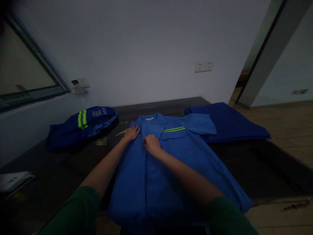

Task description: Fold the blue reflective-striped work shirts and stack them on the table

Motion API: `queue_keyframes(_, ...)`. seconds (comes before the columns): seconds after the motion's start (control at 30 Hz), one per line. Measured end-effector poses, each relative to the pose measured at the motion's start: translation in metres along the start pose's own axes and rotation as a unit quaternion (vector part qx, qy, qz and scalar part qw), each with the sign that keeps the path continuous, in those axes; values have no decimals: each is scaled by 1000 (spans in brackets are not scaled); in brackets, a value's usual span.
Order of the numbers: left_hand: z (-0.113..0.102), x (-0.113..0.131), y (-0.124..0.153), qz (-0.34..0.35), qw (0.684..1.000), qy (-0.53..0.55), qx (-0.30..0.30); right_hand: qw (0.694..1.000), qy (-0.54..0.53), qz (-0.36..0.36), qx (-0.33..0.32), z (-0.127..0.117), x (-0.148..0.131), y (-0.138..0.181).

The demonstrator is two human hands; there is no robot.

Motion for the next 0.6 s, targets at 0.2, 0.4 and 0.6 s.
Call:
queue_keyframes(0.2, 2, -8, -12, -60, 998, 9, 16, 999, -17, -29, 23, 3, 3, 8)
queue_keyframes(0.4, -19, -46, -38, -176, 983, 35, 47, 995, -88, -7, 35, 7, 11, 6)
queue_keyframes(0.6, -22, -55, -67, -171, 984, 55, 8, 991, -123, -12, 41, 10, 16, 5)
Point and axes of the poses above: each hand's wrist, its own y-axis away from the middle knuckle, its own z-axis out of the palm, x = y × z, the point moved 7 cm from there along -y, towards the middle knuckle, and after that the axes turned 10 degrees about -y, right-handed, at the moved point
